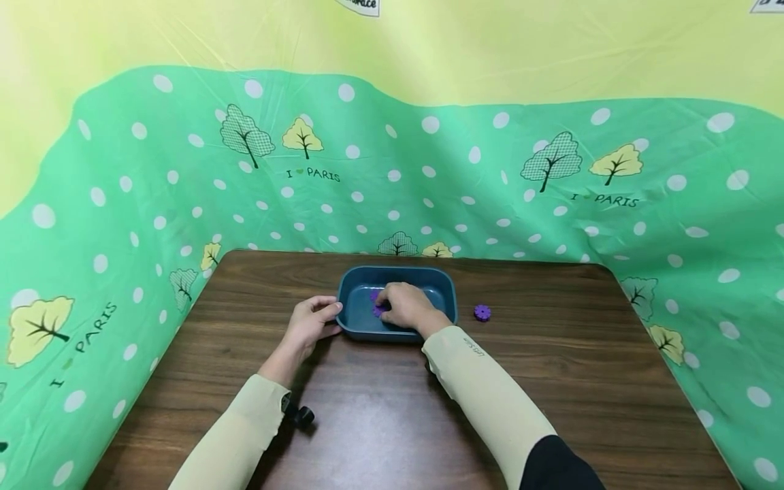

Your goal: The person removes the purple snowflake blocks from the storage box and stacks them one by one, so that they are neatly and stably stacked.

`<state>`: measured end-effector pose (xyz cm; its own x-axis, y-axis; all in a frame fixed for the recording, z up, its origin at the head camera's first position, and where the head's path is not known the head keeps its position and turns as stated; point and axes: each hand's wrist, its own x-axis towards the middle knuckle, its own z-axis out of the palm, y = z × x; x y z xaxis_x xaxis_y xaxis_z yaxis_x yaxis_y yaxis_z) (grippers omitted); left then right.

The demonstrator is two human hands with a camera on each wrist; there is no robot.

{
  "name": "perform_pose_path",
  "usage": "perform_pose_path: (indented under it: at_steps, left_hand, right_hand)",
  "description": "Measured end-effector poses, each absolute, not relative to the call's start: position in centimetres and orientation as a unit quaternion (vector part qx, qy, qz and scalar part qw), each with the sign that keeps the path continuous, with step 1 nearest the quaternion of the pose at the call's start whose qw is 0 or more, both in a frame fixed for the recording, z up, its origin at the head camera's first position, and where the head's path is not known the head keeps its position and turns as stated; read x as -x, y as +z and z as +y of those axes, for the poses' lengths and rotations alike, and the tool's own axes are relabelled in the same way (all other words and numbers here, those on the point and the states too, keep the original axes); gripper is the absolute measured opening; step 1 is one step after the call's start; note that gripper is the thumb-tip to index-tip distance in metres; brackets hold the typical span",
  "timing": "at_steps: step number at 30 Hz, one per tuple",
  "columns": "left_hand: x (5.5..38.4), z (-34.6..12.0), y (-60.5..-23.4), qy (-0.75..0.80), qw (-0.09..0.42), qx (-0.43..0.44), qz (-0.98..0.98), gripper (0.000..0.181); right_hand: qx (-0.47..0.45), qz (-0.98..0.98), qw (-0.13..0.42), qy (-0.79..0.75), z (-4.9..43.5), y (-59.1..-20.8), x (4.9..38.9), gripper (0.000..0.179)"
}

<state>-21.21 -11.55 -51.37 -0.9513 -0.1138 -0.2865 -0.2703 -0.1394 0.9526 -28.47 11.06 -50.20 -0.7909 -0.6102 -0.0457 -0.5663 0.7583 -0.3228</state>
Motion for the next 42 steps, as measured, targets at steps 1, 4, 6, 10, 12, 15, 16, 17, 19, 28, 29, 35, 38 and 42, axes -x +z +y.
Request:
perform_pose_path:
  at_steps: [1, 4, 6, 10, 12, 15, 16, 17, 19, 28, 29, 35, 38, 42]
  left_hand:
    - [21.22, -11.53, -51.33, 0.74, 0.053, 0.147, 0.654, 0.035]
    - [21.25, -11.49, -51.21, 0.741, 0.053, 0.145, 0.654, 0.035]
    - [21.31, -11.49, -51.22, 0.741, 0.053, 0.143, 0.654, 0.036]
    - [21.31, -11.49, -51.25, 0.741, 0.055, 0.138, 0.655, 0.039]
    - [21.31, -11.5, -51.25, 0.74, 0.055, 0.138, 0.656, 0.039]
    - [21.3, -11.53, -51.15, 0.737, 0.055, 0.139, 0.659, 0.037]
    - [21.28, -11.53, -51.1, 0.737, 0.055, 0.14, 0.659, 0.037]
    - [21.27, -11.54, -51.05, 0.736, 0.055, 0.141, 0.66, 0.037]
    - [21.27, -11.56, -51.0, 0.735, 0.055, 0.142, 0.661, 0.036]
    - [21.12, -11.55, -50.97, 0.737, 0.053, 0.144, 0.658, 0.037]
    - [21.08, -11.52, -50.95, 0.737, 0.055, 0.144, 0.659, 0.038]
    - [20.93, -11.44, -50.8, 0.738, 0.058, 0.143, 0.657, 0.04]
    - [20.94, -11.44, -50.78, 0.737, 0.059, 0.143, 0.658, 0.04]
    - [20.98, -11.48, -51.02, 0.733, 0.054, 0.145, 0.663, 0.036]
  right_hand:
    - [0.316, 0.934, 0.076, -0.146, 11.01, -50.18, 28.5, 0.028]
    - [0.314, 0.935, 0.086, -0.14, 10.91, -50.13, 28.59, 0.031]
    - [0.309, 0.936, 0.092, -0.141, 10.86, -50.11, 28.64, 0.03]
    - [0.297, 0.938, 0.101, -0.145, 10.84, -50.03, 28.67, 0.028]
    - [0.296, 0.938, 0.101, -0.148, 10.85, -49.99, 28.66, 0.026]
    - [0.301, 0.937, 0.099, -0.149, 10.89, -49.93, 28.63, 0.026]
    - [0.303, 0.936, 0.099, -0.147, 10.91, -49.91, 28.62, 0.026]
    - [0.305, 0.936, 0.098, -0.145, 10.92, -49.89, 28.58, 0.026]
    - [0.308, 0.936, 0.099, -0.142, 10.93, -49.82, 28.52, 0.026]
    - [0.293, 0.938, 0.108, -0.149, 10.81, -49.72, 28.39, 0.021]
    - [0.29, 0.939, 0.11, -0.151, 10.82, -49.77, 28.39, 0.022]
    - [0.288, 0.937, 0.107, -0.165, 10.85, -50.05, 28.48, 0.02]
    - [0.287, 0.937, 0.106, -0.168, 10.87, -50.03, 28.42, 0.02]
    - [0.288, 0.936, 0.102, -0.172, 11.04, -49.94, 28.19, 0.021]
